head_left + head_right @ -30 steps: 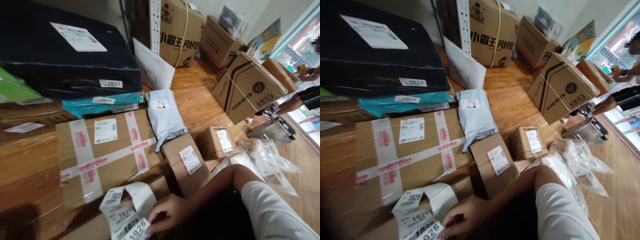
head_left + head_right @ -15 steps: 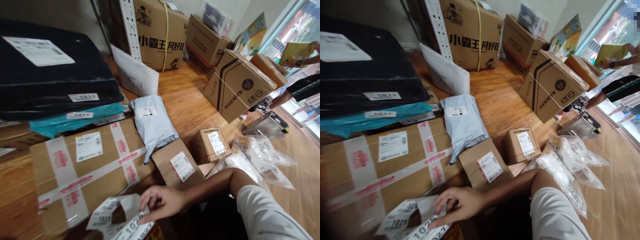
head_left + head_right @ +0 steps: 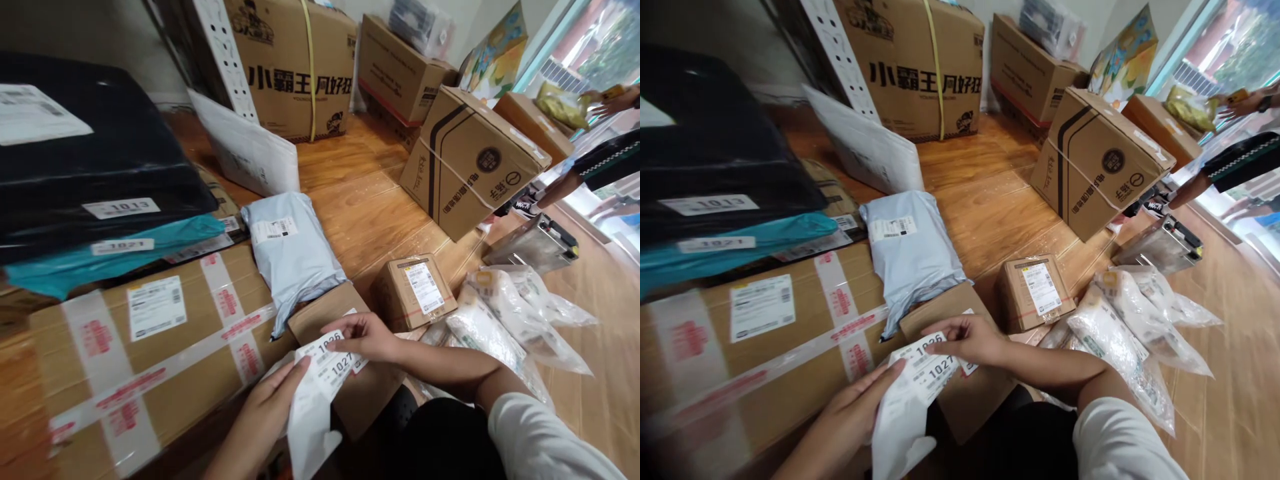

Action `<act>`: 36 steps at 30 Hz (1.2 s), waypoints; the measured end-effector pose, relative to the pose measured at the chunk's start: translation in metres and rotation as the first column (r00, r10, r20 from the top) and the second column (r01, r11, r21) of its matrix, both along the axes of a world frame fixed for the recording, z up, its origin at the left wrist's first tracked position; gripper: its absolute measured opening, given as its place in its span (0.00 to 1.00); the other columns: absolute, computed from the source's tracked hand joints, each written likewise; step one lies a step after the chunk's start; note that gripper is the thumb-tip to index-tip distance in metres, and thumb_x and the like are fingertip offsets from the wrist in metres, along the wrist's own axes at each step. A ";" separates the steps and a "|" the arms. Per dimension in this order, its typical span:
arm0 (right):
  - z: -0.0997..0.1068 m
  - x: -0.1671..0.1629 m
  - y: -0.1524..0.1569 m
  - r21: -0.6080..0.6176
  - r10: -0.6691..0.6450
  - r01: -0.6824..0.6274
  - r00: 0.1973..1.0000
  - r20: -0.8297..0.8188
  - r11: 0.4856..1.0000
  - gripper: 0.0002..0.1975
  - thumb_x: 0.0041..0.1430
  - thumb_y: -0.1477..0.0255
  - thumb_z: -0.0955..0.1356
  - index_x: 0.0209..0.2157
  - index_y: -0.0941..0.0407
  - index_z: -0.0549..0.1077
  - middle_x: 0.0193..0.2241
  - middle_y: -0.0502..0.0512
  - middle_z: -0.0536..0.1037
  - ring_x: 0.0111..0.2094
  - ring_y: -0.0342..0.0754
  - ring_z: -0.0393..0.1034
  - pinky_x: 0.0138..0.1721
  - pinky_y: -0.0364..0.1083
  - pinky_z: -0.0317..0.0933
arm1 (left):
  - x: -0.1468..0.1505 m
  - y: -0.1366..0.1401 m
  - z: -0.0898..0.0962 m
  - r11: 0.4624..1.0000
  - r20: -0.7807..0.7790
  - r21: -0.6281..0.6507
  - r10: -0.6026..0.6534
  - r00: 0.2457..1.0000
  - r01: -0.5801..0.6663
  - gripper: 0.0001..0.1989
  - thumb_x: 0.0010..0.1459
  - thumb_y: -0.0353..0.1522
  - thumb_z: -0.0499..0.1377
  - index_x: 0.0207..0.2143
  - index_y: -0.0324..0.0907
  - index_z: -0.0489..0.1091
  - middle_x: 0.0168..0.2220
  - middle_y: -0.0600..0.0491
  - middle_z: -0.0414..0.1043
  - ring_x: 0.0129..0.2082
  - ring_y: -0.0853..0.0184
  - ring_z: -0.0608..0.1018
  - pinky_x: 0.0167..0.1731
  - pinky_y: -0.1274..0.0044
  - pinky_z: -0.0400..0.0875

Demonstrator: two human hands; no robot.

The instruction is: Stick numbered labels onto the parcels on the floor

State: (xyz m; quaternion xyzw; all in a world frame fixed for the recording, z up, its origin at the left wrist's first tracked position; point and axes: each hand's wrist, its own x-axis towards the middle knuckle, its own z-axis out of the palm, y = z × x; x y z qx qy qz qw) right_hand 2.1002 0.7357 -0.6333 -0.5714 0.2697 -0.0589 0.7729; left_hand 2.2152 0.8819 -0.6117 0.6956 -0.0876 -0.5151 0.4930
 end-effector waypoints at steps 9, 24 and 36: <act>0.008 -0.011 -0.010 -0.012 -0.065 0.065 0.998 -0.005 0.998 0.26 0.44 0.51 0.76 0.38 0.58 0.81 0.25 0.49 0.78 0.23 0.39 0.64 0.26 0.41 0.59 | -0.007 -0.009 0.012 0.996 -0.171 -0.088 -0.013 0.985 -0.002 0.33 0.37 0.53 0.68 0.39 0.37 0.78 0.29 0.48 0.81 0.28 0.61 0.79 0.30 0.76 0.71; -0.026 -0.024 0.013 -0.505 -0.149 0.178 0.984 0.097 0.844 0.14 0.57 0.59 0.71 0.35 0.56 0.78 0.30 0.52 0.75 0.30 0.44 0.67 0.31 0.43 0.60 | -0.004 -0.010 -0.013 0.972 0.283 -0.002 -0.223 0.933 0.233 0.26 0.44 0.54 0.59 0.31 0.40 0.76 0.27 0.50 0.80 0.31 0.57 0.79 0.33 0.72 0.72; 0.044 -0.106 -0.088 -0.585 -0.415 0.323 0.909 -0.027 0.744 0.28 0.50 0.40 0.66 0.30 0.52 0.72 0.26 0.52 0.73 0.26 0.45 0.65 0.29 0.46 0.62 | -0.008 0.054 -0.056 0.825 0.502 0.086 -0.520 0.691 0.558 0.20 0.43 0.47 0.59 0.11 0.45 0.61 0.15 0.55 0.66 0.19 0.65 0.70 0.22 0.77 0.63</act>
